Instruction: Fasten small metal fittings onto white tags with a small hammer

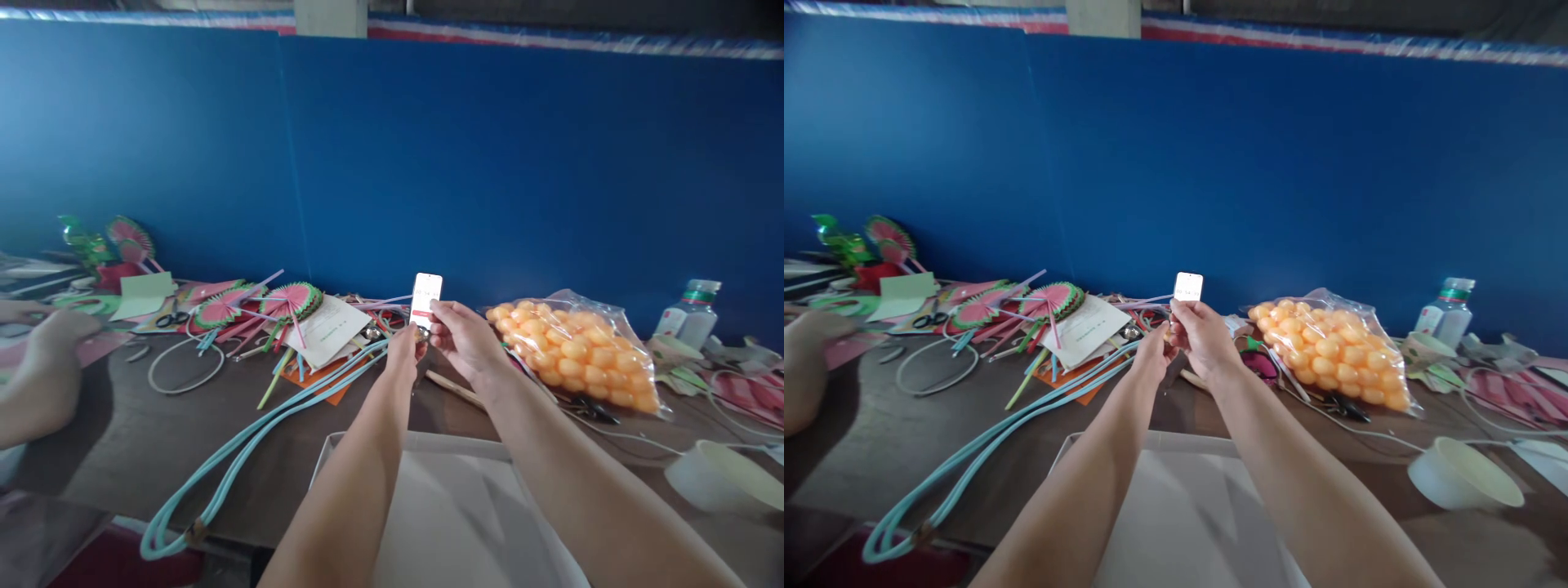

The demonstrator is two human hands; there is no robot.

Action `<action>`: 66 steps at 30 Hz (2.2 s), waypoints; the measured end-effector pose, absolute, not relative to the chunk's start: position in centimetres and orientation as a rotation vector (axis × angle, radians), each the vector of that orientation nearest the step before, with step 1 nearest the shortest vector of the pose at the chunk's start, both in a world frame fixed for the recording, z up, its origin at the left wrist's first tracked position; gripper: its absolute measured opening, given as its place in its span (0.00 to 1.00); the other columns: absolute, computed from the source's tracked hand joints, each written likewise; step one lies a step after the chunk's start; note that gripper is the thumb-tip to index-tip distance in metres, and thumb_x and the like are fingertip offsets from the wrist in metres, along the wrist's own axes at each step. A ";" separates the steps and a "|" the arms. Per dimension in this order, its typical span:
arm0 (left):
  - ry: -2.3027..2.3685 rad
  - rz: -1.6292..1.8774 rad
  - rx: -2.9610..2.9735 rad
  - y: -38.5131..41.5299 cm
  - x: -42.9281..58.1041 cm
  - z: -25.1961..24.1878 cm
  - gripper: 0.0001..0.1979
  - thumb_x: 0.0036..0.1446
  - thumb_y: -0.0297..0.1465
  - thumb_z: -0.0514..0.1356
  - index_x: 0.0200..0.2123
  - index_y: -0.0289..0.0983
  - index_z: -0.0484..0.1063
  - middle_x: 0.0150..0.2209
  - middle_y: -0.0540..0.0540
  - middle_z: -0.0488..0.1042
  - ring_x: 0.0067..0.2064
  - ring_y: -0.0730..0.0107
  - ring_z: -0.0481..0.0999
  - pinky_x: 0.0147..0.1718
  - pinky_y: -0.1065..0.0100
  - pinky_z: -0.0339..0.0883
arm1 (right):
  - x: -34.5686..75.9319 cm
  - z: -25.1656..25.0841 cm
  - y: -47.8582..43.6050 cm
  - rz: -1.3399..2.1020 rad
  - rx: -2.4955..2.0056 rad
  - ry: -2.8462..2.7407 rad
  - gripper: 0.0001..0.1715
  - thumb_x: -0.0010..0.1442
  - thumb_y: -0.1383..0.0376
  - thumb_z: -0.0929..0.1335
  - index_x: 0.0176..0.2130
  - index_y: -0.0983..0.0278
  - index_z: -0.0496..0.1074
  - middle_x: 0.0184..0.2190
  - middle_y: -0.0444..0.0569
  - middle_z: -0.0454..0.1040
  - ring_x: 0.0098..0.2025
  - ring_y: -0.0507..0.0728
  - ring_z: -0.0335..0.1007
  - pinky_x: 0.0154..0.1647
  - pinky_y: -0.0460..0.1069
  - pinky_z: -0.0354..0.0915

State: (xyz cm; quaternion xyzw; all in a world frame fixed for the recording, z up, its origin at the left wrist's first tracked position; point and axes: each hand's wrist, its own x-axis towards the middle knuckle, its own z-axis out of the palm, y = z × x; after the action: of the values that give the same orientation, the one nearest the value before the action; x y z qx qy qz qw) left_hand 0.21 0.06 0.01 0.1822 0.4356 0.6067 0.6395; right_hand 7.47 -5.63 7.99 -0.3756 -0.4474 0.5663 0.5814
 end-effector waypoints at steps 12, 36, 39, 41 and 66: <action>0.942 1.407 0.382 0.2 0.2 -0.3 0.08 0.54 0.33 0.58 0.33 0.33 0.70 0.23 0.47 0.71 0.20 0.77 0.68 0.19 0.75 0.62 | 9.6 0.6 -2.3 1.206 -1.009 -0.813 0.16 0.41 0.59 0.75 0.30 0.62 0.71 0.24 0.40 0.69 0.23 0.46 0.63 0.18 0.40 0.62; 0.814 1.465 0.432 -0.4 0.1 -0.2 0.08 0.53 0.33 0.59 0.30 0.33 0.69 0.27 0.47 0.72 0.25 0.76 0.71 0.27 0.73 0.67 | 9.7 -0.3 -2.4 1.165 -1.069 -1.066 0.17 0.43 0.56 0.73 0.32 0.63 0.71 0.21 0.39 0.67 0.23 0.47 0.60 0.20 0.42 0.58; 0.844 1.468 0.440 -0.2 0.1 -0.3 0.08 0.54 0.33 0.59 0.31 0.33 0.69 0.28 0.47 0.72 0.24 0.77 0.70 0.26 0.73 0.67 | 9.7 -0.3 -2.4 1.172 -1.076 -1.065 0.18 0.42 0.56 0.73 0.32 0.63 0.71 0.21 0.39 0.67 0.22 0.47 0.59 0.21 0.42 0.57; 0.864 1.462 0.450 -0.1 0.2 -0.3 0.09 0.53 0.34 0.59 0.31 0.33 0.69 0.27 0.47 0.72 0.23 0.77 0.70 0.25 0.73 0.66 | 9.7 -0.2 -2.5 1.181 -1.073 -1.057 0.19 0.41 0.56 0.74 0.32 0.63 0.71 0.21 0.40 0.67 0.22 0.47 0.59 0.21 0.42 0.57; 1.062 1.470 0.677 -0.8 0.3 0.4 0.19 0.44 0.44 0.64 0.28 0.33 0.70 0.21 0.49 0.67 0.21 0.77 0.66 0.22 0.73 0.60 | 10.0 0.4 -2.5 1.502 -0.909 -0.886 0.19 0.37 0.61 0.76 0.31 0.64 0.71 0.25 0.40 0.70 0.18 0.42 0.52 0.14 0.39 0.43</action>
State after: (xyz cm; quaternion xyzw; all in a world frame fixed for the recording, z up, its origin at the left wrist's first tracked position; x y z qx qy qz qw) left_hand 0.33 -0.84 0.39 0.2882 0.4519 0.6254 0.5672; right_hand 10.02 -2.53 0.42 -0.3846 -0.3750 0.6358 0.5543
